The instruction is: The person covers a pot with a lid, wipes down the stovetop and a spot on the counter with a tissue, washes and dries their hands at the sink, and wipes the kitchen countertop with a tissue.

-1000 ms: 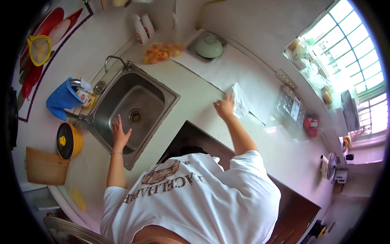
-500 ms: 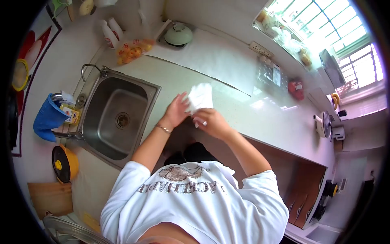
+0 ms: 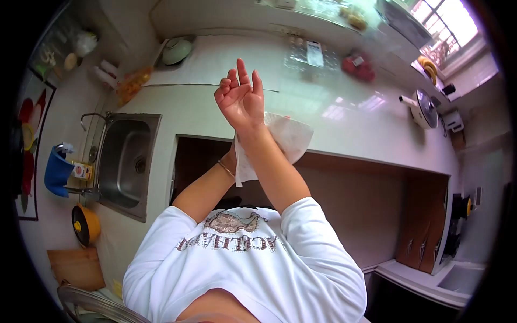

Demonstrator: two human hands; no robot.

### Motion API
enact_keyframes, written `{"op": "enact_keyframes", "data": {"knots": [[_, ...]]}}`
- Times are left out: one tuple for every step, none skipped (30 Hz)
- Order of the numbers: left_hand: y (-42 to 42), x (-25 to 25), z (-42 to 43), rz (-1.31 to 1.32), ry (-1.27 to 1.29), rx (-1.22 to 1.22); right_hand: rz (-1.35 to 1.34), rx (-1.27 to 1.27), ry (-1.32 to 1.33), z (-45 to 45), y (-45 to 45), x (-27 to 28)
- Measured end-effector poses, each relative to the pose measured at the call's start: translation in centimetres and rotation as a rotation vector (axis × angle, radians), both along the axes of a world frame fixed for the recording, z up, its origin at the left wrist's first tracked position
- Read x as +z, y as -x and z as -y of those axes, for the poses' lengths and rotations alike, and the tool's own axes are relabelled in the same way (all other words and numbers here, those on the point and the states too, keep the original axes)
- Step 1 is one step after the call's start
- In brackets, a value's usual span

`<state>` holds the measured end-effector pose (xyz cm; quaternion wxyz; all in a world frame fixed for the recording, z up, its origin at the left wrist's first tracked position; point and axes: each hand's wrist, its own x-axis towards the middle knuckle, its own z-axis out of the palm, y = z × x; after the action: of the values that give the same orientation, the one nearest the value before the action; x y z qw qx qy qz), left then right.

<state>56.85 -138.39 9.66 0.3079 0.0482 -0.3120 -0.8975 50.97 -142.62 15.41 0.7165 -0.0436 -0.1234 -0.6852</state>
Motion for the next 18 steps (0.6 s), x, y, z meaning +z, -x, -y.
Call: {"op": "enact_keyframes", "data": {"knots": [[1.9, -0.4, -1.6, 0.013, 0.003, -0.031, 0.051, -0.052, 0.015, -1.7, 2.0, -0.6], [3.9, -1.1, -3.5, -0.026, 0.093, -0.073, 0.098, -0.108, 0.028, -3.5, 4.1, -1.2], [6.4, -1.6, -5.5, -0.201, -0.032, -0.239, 0.102, -0.145, 0.029, -5.6, 6.4, -1.2], [8.8, -1.5, -7.5, -0.343, -0.162, -0.42, 0.041, -0.164, 0.084, -8.0, 8.5, -0.8], [10.6, -1.5, -10.0, -0.331, -0.187, -0.464, -0.021, -0.189, 0.129, -10.6, 10.4, -0.6], [12.1, 0.0, -12.5, -0.277, -0.295, -0.489, -0.089, -0.256, 0.128, -13.1, 12.4, 0.1], [13.9, 0.9, -14.8, -0.22, -0.392, -0.516, -0.09, -0.309, 0.121, -15.5, 14.7, 0.6], [15.6, 0.4, -17.1, -0.096, -0.304, -0.431, -0.376, -0.492, 0.065, -17.9, 16.8, 1.1], [17.4, 1.1, -19.2, -0.091, -0.309, -0.487, -0.664, -0.67, -0.008, -20.5, 18.8, 1.7], [19.5, 2.4, -21.0, -0.142, -0.479, -0.57, -0.743, -0.814, -0.088, -23.1, 20.8, 2.7], [21.3, 3.1, -22.5, -0.182, -0.656, -0.651, -0.75, -0.934, -0.106, -25.5, 23.0, 3.4], [22.9, 0.0, -22.0, -0.307, -0.706, -0.708, -0.731, -1.066, -0.112, -28.6, 25.6, 3.6], [24.1, 2.0, -23.6, -0.224, -0.513, -0.451, -0.708, -1.199, -0.114, -31.8, 28.4, 3.9], [25.3, 3.9, -25.1, -0.078, -0.321, -0.2, -0.699, -1.344, -0.252, -34.8, 31.3, 3.1], [26.9, 4.8, -27.8, -0.115, 0.028, 0.053, -0.648, -1.435, -0.398, -37.5, 33.9, 1.7], [27.5, 4.0, -30.5, -0.154, 0.268, -0.081, -0.634, -1.448, -0.651, -39.7, 35.5, 0.5], [27.9, 4.1, -32.9, -0.219, 0.655, -0.169, -0.602, -1.438, -0.906, -41.4, 36.6, -0.9], [28.4, 4.2, -35.4, -0.343, 1.018, -0.205, -0.646, -1.315, -1.074, -43.1, 37.6, -3.2]]}}
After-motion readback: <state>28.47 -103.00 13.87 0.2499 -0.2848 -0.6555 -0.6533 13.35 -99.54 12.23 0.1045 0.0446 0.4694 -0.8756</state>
